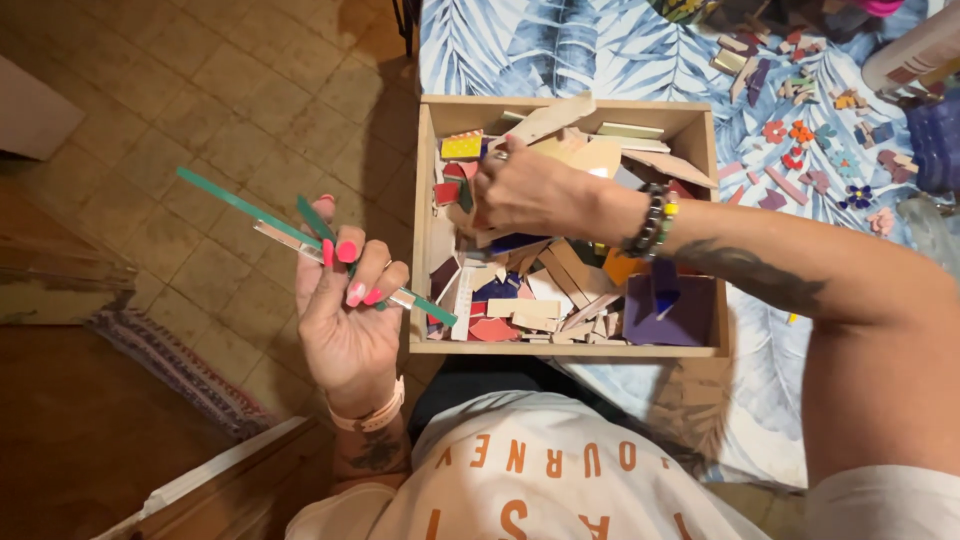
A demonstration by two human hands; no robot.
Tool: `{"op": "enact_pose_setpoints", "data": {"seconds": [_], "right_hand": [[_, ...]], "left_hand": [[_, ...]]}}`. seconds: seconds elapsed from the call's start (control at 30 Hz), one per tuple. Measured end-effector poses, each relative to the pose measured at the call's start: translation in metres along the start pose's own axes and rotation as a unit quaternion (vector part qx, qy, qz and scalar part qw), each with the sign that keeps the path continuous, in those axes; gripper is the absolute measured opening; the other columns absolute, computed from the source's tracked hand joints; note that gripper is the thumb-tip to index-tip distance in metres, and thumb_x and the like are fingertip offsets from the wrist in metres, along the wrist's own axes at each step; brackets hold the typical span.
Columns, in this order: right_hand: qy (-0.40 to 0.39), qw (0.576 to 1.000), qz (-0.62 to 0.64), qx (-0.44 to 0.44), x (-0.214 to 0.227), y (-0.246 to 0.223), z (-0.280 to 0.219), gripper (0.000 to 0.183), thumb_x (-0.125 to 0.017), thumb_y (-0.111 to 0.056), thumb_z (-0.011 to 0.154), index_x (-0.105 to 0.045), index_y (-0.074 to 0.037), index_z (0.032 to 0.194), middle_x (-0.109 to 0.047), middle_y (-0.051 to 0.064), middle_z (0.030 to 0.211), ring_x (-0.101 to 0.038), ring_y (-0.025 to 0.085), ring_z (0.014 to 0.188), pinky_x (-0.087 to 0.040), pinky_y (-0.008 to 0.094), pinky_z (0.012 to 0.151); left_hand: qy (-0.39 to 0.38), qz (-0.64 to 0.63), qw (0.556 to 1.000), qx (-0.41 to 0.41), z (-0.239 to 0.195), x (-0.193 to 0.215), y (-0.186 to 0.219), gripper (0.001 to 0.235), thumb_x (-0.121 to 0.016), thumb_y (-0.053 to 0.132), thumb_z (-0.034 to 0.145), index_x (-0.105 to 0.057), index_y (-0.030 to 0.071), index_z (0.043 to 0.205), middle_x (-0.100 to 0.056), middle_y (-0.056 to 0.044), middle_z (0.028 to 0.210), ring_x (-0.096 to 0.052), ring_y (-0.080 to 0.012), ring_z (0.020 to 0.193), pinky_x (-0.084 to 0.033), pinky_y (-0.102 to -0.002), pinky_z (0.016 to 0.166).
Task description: The person opens a wooden box and sorts through small ceramic tile pieces of various colors and shapes. They pick up individual pieces, examine them, and place some on the table while continuing to sift through the box contents.
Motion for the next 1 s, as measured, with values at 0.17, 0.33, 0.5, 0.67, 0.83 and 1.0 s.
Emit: {"op": "enact_pose_setpoints", "data": {"seconds": [0.17, 0.33, 0.5, 0.67, 0.83, 1.0], "right_hand": [[0.023, 0.999, -0.025, -0.025, 0.026, -0.003, -0.032, 0.015, -0.055, -0.010, 0.071, -0.064, -0.010, 0.082, -0.061, 0.010, 0.082, -0.059, 0.028, 0.083, -0.047, 0.047, 0.073], [0.111, 0.991, -0.042, -0.068, 0.047, -0.010, -0.059, 0.015, -0.059, -0.013, 0.069, -0.063, -0.008, 0.083, -0.060, 0.014, 0.086, -0.058, 0.031, 0.088, -0.046, 0.048, 0.076], [0.146, 0.985, -0.052, -0.071, 0.038, -0.024, -0.077, 0.018, -0.056, -0.009, 0.067, -0.062, -0.005, 0.084, -0.058, 0.017, 0.087, -0.056, 0.033, 0.088, -0.045, 0.049, 0.076], [0.055, 0.995, -0.048, -0.069, 0.038, -0.034, -0.088, 0.020, -0.055, -0.005, 0.065, -0.063, -0.007, 0.083, -0.059, 0.014, 0.083, -0.057, 0.031, 0.091, -0.046, 0.048, 0.074], [-0.167, 0.973, 0.128, -0.100, 0.053, -0.025, -0.085, 0.023, -0.050, -0.003, 0.071, -0.059, -0.011, 0.090, -0.058, 0.008, 0.087, -0.056, 0.025, 0.093, -0.051, 0.039, 0.069], [-0.196, 0.924, 0.298, -0.141, 0.062, 0.011, -0.059, 0.018, -0.050, -0.021, 0.079, -0.060, -0.011, 0.090, -0.060, 0.007, 0.088, -0.062, 0.023, 0.082, -0.055, 0.037, 0.062]], "left_hand": [[0.009, -0.006, 1.000, 0.002, 0.000, -0.003, -0.002, 0.034, -0.037, 0.004, 0.089, -0.029, 0.005, 0.121, -0.036, -0.002, 0.080, -0.033, -0.0045, 0.057, -0.027, -0.015, 0.052], [0.005, 0.005, 1.000, 0.007, -0.002, -0.005, -0.003, 0.033, -0.037, 0.004, 0.089, -0.029, 0.005, 0.120, -0.035, -0.002, 0.080, -0.032, -0.0042, 0.057, -0.027, -0.015, 0.052], [0.004, 0.011, 1.000, 0.005, -0.003, -0.006, -0.004, 0.032, -0.037, 0.005, 0.089, -0.030, 0.005, 0.120, -0.036, -0.002, 0.081, -0.033, -0.0039, 0.057, -0.027, -0.015, 0.052], [0.001, 0.009, 1.000, 0.007, -0.002, -0.005, -0.003, 0.033, -0.037, 0.005, 0.089, -0.029, 0.004, 0.120, -0.036, -0.002, 0.081, -0.033, -0.0038, 0.057, -0.027, -0.015, 0.051], [0.001, 0.019, 1.000, 0.009, -0.001, -0.001, -0.003, 0.032, -0.037, 0.005, 0.089, -0.030, 0.004, 0.120, -0.037, -0.002, 0.080, -0.033, -0.0037, 0.055, -0.026, -0.015, 0.051], [0.006, 0.021, 1.000, 0.007, -0.002, 0.000, 0.000, 0.032, -0.038, 0.006, 0.089, -0.030, 0.004, 0.120, -0.036, -0.002, 0.079, -0.032, -0.0036, 0.055, -0.026, -0.014, 0.050]]}}
Point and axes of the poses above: each hand's wrist, its own z-axis towards the middle knuckle, its own x-axis out of the back of the hand, y = z × x, the point moved 5 cm from there along z, towards the middle knuckle
